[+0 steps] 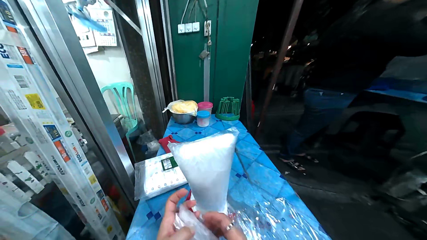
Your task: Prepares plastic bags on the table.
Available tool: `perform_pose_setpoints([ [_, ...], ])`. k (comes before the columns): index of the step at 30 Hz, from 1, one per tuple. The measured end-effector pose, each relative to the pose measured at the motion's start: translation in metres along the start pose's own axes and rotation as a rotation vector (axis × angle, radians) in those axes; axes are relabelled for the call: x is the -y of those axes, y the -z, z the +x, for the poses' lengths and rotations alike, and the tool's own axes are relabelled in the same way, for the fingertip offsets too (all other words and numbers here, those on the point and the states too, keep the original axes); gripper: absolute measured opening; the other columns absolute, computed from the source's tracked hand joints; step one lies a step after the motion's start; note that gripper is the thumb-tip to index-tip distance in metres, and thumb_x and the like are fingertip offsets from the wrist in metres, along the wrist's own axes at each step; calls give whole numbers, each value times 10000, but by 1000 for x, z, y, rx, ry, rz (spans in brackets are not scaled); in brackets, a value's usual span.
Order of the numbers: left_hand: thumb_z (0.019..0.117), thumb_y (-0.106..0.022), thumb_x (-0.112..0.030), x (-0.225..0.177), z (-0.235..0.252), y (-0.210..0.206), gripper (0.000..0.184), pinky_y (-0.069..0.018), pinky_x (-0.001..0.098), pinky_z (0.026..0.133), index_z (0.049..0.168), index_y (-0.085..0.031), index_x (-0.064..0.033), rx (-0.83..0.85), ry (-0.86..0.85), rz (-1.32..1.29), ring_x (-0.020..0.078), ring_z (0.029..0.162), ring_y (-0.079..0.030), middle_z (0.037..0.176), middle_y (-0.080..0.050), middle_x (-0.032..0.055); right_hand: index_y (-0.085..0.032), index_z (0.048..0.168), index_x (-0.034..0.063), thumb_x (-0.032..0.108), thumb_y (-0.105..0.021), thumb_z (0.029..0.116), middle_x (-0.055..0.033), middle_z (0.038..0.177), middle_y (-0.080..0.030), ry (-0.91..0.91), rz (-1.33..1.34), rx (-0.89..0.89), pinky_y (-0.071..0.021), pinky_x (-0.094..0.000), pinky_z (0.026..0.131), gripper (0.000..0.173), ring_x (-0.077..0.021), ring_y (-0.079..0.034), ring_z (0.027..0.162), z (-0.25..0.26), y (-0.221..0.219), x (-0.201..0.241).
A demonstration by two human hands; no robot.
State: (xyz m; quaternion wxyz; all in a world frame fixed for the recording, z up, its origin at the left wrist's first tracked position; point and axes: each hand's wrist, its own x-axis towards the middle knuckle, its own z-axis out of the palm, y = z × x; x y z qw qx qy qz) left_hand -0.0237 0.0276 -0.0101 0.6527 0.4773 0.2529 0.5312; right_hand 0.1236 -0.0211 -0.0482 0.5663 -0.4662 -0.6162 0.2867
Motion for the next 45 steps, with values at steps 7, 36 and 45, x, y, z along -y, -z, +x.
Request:
perform_pose_setpoints([
  [7, 908, -420, 156, -9, -6, 3, 392, -586, 338, 949, 1222, -436, -78, 65, -104, 57, 135, 1180, -665, 1351, -607, 0, -613, 924, 50, -2, -541, 994, 145, 760, -626, -2, 190, -315, -514, -118, 658, 113, 111, -581, 691, 2, 9, 9],
  [36, 972, -606, -6, 2, -2, 6, 103, -550, 129, 753, 1020, -681, 46, -28, -303, 555, -70, 785, -636, 865, -694, -62, -713, 1001, 172, 76, -682, 944, 159, 870, -724, -52, 356, -239, -556, -148, 679, 116, 44, -661, 738, 20, 65, 26],
  [45, 1074, -471, -134, 2, -3, 4, 297, -532, 128, 694, 852, -651, -54, 82, -265, 456, -87, 718, -630, 754, -693, -115, -708, 1069, 262, 376, -519, 1055, 136, 841, -680, 142, 959, 299, -565, -215, 818, 221, 4, -670, 810, 26, 71, 16],
])
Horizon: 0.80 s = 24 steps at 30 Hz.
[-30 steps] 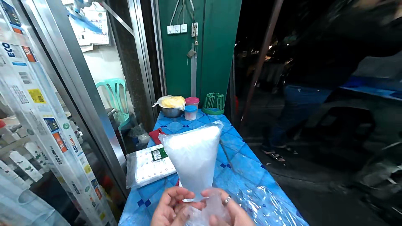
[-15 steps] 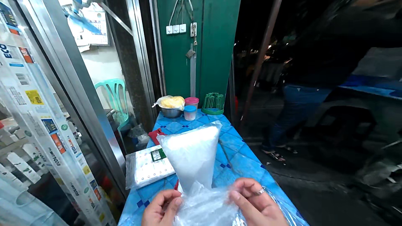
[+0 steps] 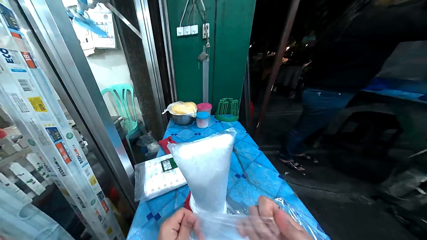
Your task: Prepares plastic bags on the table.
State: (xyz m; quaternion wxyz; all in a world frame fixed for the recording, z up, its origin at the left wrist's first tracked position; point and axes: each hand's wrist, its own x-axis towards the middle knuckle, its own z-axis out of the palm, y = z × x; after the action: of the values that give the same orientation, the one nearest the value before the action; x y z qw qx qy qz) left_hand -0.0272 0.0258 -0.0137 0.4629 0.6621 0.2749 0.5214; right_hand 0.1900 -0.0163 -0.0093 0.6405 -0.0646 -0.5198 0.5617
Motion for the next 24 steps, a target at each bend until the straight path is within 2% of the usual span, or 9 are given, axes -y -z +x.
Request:
perform_pose_setpoints([
  [2, 1074, -444, -388, 1, 6, 13, 384, -521, 122, 830, 848, -711, -229, 165, -44, -205, -103, 917, -634, 954, -715, -191, -669, 1055, 274, 371, -519, 1060, 176, 703, -578, -92, -88, 59, -473, -119, 634, 179, 77, -557, 635, 1, 11, 4],
  [4, 1055, -440, -472, -7, 21, 33, 450, -477, 101, 786, 807, -700, -202, 385, -107, -244, -103, 868, -595, 894, -674, -164, -665, 1068, 307, 350, -586, 1036, 202, 709, -595, -169, -299, 56, -446, -82, 547, 96, 113, -537, 590, 10, 32, 12],
  [8, 1032, -589, -339, -41, 61, 66, 339, -508, 161, 765, 976, -713, -28, 791, -158, 129, -5, 869, -627, 952, -712, 31, -707, 1166, 286, 348, -611, 1011, 117, 876, -738, 30, -232, 108, -585, -206, 770, 193, 7, -699, 795, 53, 58, 46],
  [11, 1033, -570, -273, -56, 96, 56, 111, -541, 137, 700, 1000, -666, -228, 448, -6, 72, -71, 789, -662, 899, -744, -132, -647, 1308, 268, 288, -620, 1007, 82, 977, -739, 100, -224, 136, -600, -198, 740, 302, -15, -705, 831, 94, 78, 52],
  [14, 1099, -450, -233, -42, 144, 39, 191, -478, 210, 565, 1107, -598, -113, 49, 334, 5, 59, 625, -570, 770, -619, -6, -499, 1329, 85, 57, -517, 1042, -65, 960, -733, -83, -234, -167, -621, -277, 701, 289, -124, -732, 790, 126, 86, 47],
  [16, 1106, -436, -256, -26, 156, 29, 246, -491, 248, 573, 1165, -588, -72, -104, 524, -80, 103, 632, -572, 793, -600, 36, -512, 1197, 72, 47, -451, 1054, -24, 804, -657, -354, -453, -615, -551, -232, 579, 158, -77, -638, 626, 144, 44, 45],
  [18, 1104, -417, -251, -17, 149, 16, 289, -542, 292, 598, 1108, -617, -42, -229, 649, -211, 141, 659, -631, 792, -640, 69, -568, 1186, 20, 103, -465, 1059, -38, 856, -649, -445, -647, -676, -548, -253, 639, 183, -70, -623, 698, 141, 53, 23],
  [22, 1111, -298, -125, -12, 101, -5, 240, -523, 217, 591, 1122, -523, -39, -188, 665, -260, 42, 639, -587, 770, -583, -4, -564, 1297, -83, 117, -515, 1068, -187, 1124, -661, -550, -815, -561, -515, -385, 896, 308, -188, -631, 969, 109, 102, -16],
  [24, 1090, -319, -74, -9, 62, -1, 281, -525, 198, 763, 1190, -549, 51, -67, 532, -222, 36, 819, -614, 934, -629, 50, -534, 1276, -32, 111, -509, 1063, -126, 1045, -654, -613, -804, -701, -548, -331, 809, 258, -138, -642, 885, 89, 72, -24],
])
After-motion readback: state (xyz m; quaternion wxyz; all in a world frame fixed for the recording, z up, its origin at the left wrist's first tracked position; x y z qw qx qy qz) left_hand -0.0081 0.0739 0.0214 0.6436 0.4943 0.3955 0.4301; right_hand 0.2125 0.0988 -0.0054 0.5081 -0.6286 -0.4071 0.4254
